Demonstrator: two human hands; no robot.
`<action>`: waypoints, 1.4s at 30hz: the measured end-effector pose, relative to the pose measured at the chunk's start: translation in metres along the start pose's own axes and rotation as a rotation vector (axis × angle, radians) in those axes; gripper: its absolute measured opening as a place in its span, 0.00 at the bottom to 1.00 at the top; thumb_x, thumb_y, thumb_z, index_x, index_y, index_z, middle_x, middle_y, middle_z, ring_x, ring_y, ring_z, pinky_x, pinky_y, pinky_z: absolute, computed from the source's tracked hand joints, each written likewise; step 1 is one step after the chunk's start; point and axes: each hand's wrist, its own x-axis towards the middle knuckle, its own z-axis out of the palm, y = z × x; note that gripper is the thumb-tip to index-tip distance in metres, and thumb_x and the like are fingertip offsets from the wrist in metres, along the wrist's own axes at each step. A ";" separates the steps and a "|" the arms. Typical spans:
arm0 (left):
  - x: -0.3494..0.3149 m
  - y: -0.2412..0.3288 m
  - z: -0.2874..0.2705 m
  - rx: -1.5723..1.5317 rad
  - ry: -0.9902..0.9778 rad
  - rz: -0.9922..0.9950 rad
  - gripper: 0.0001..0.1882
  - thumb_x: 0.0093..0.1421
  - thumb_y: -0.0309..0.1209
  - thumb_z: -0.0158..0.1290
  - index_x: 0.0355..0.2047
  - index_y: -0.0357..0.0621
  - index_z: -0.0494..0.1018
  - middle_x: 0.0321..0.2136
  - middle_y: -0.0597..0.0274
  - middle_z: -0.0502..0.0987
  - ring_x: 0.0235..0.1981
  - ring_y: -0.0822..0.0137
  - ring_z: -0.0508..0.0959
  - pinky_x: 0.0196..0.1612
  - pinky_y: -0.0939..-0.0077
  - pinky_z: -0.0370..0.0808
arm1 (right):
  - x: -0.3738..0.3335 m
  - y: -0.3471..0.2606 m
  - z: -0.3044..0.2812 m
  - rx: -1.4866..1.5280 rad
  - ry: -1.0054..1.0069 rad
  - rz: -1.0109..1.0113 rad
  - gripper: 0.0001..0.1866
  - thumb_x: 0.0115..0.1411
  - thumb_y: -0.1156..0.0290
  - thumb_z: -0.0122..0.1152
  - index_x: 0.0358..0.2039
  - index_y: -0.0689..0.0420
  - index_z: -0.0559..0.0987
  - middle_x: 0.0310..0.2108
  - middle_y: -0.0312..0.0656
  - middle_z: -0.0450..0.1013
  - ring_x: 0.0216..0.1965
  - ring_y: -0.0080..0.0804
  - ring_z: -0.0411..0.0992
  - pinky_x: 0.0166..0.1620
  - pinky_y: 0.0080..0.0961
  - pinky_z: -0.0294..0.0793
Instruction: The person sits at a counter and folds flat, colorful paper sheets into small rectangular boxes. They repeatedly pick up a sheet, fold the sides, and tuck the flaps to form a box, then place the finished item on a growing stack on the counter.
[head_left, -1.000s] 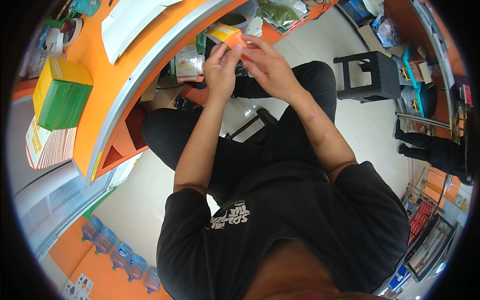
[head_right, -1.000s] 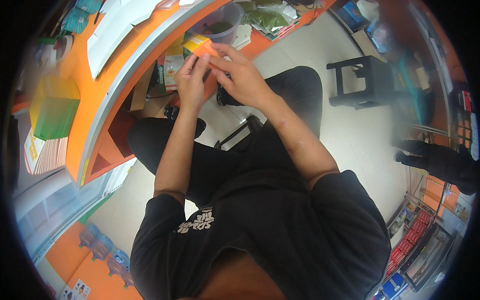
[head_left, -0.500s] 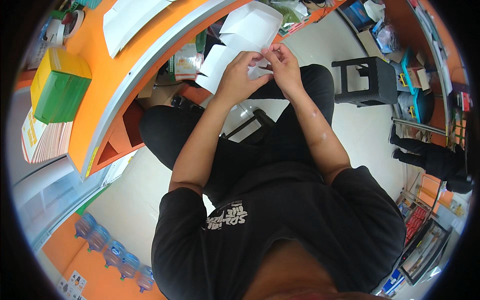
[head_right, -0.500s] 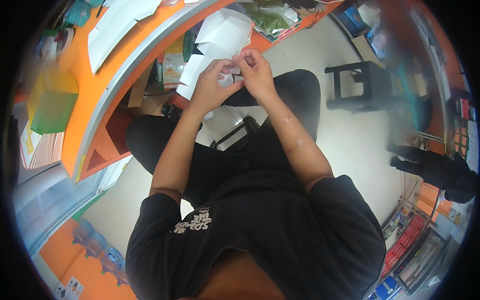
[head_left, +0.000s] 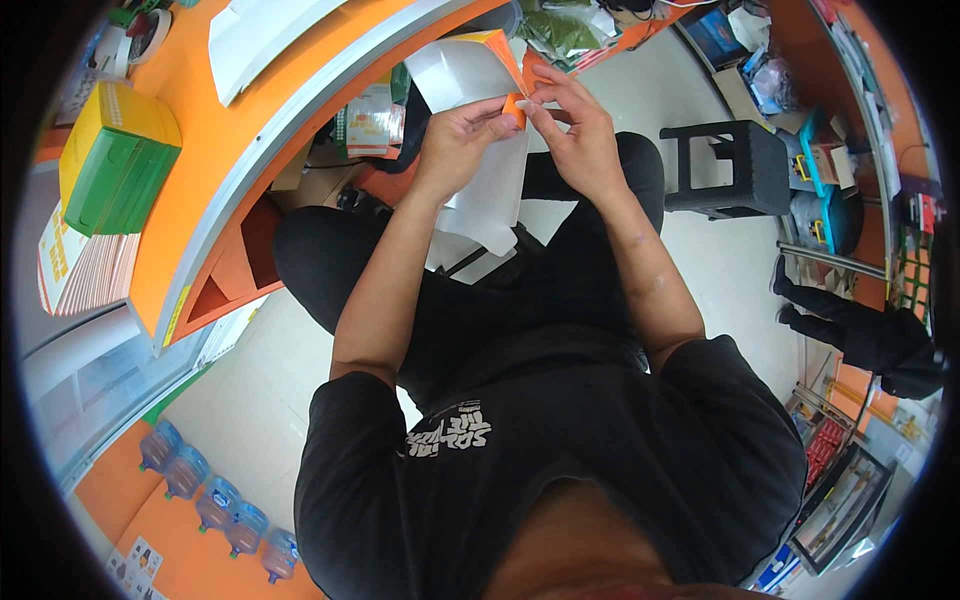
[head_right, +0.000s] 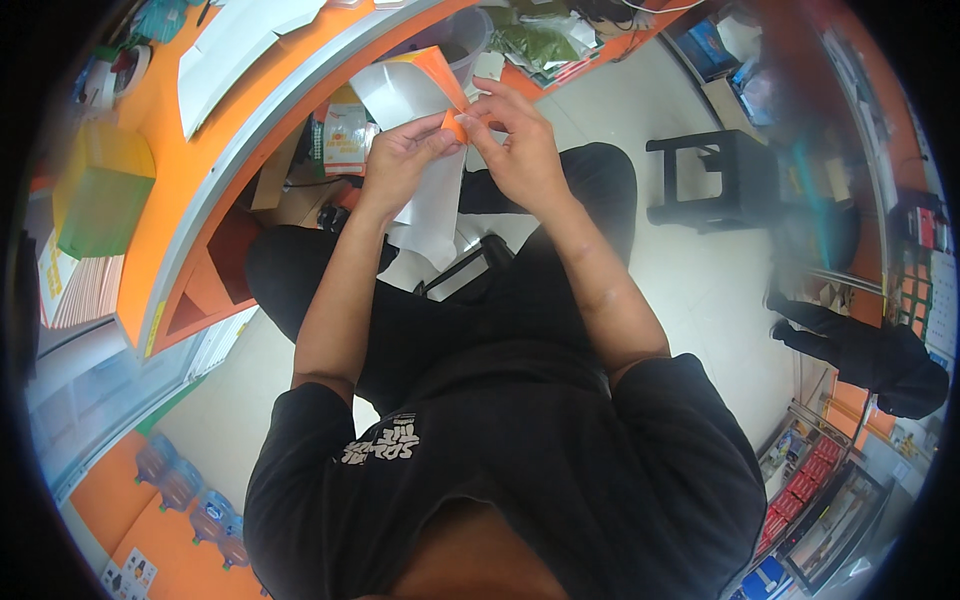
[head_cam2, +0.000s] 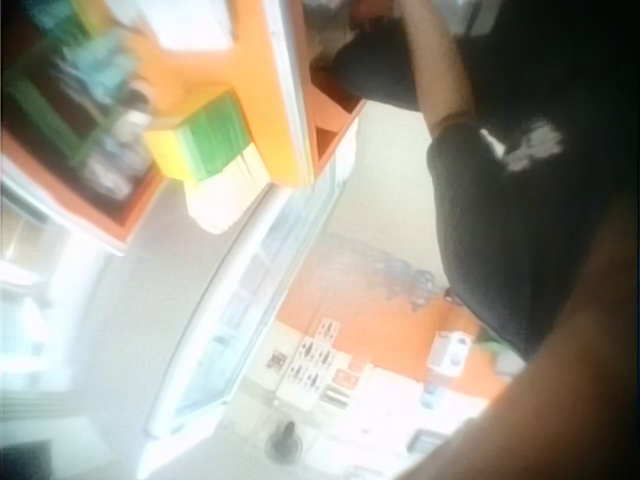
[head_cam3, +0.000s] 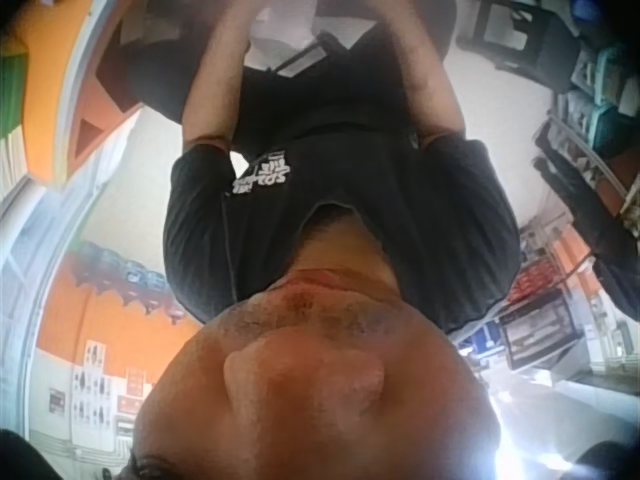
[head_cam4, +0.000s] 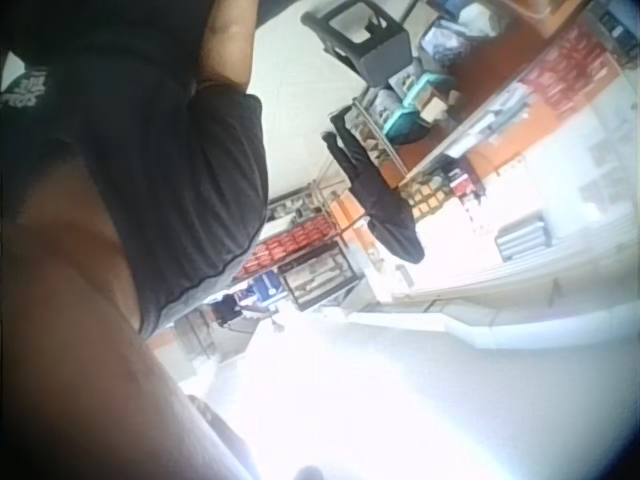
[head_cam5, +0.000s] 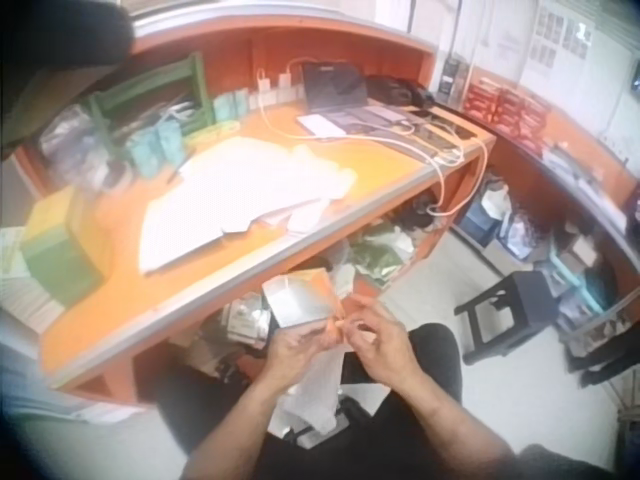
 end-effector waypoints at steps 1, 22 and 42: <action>0.000 0.000 0.000 -0.036 -0.027 0.011 0.18 0.67 0.29 0.60 0.54 0.31 0.77 0.42 0.56 0.84 0.41 0.70 0.83 0.49 0.75 0.81 | 0.000 -0.002 -0.001 -0.001 -0.017 0.013 0.07 0.65 0.71 0.64 0.38 0.62 0.82 0.57 0.49 0.74 0.51 0.37 0.79 0.49 0.31 0.82; -0.002 -0.015 0.007 -0.286 0.023 -0.048 0.20 0.65 0.33 0.62 0.54 0.33 0.76 0.42 0.59 0.83 0.42 0.73 0.82 0.48 0.79 0.79 | -0.011 -0.009 0.014 -0.132 0.092 -0.134 0.06 0.62 0.75 0.66 0.39 0.62 0.83 0.54 0.49 0.77 0.47 0.39 0.81 0.45 0.29 0.85; 0.003 -0.009 -0.017 -0.905 -0.119 -0.539 0.21 0.70 0.39 0.51 0.53 0.34 0.74 0.48 0.47 0.81 0.45 0.57 0.85 0.48 0.62 0.84 | -0.030 0.072 -0.009 0.244 0.074 -0.002 0.35 0.61 0.67 0.69 0.66 0.54 0.66 0.62 0.46 0.69 0.64 0.37 0.69 0.64 0.33 0.68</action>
